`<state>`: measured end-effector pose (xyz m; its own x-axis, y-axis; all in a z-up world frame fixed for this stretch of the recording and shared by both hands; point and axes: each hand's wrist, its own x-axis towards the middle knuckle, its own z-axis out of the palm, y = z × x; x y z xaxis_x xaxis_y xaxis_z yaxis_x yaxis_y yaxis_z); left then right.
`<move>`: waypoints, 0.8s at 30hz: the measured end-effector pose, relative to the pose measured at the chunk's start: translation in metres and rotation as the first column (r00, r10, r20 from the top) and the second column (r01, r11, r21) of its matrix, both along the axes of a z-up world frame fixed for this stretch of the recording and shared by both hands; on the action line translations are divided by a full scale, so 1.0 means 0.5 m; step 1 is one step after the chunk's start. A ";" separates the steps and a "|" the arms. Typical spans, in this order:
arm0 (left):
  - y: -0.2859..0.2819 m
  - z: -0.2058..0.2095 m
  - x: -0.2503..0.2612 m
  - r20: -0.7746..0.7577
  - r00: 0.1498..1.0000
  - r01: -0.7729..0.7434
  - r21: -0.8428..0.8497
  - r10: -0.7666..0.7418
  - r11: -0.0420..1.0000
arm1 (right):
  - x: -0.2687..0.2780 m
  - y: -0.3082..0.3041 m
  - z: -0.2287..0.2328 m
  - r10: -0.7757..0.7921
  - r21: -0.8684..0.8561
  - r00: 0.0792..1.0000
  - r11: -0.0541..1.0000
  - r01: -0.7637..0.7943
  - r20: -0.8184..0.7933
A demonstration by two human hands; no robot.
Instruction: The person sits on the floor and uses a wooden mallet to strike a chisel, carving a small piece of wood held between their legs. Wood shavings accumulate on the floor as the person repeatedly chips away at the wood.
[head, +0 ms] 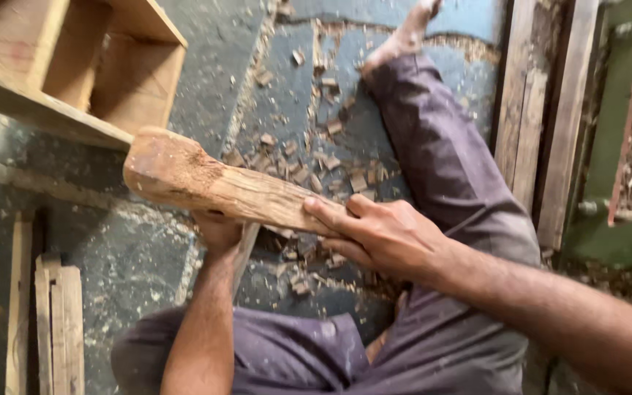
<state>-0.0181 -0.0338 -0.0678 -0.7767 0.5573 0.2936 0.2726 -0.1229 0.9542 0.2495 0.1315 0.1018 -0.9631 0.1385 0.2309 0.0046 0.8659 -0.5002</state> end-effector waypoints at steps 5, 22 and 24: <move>0.005 -0.008 -0.005 0.010 1.000 0.020 -0.006 -0.020 1.000 | 0.021 -0.001 -0.042 -0.034 -0.015 0.999 0.999 0.035 0.026; 0.020 0.252 -0.036 -0.077 0.997 0.010 0.278 0.012 0.960 | 0.138 -0.058 -0.276 -0.189 -0.756 0.732 -0.133 0.641 0.654; 0.017 0.225 -0.053 0.112 0.992 -0.094 0.316 0.061 0.944 | 0.136 -0.052 -0.278 -0.181 -0.743 0.721 -0.131 0.657 0.669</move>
<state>-0.0447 -0.0255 0.0445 -0.8480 0.3835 0.3657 0.1993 -0.4086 0.8907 0.3174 0.1057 -0.0374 -0.5518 0.3810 -0.7418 0.4613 -0.6016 -0.6522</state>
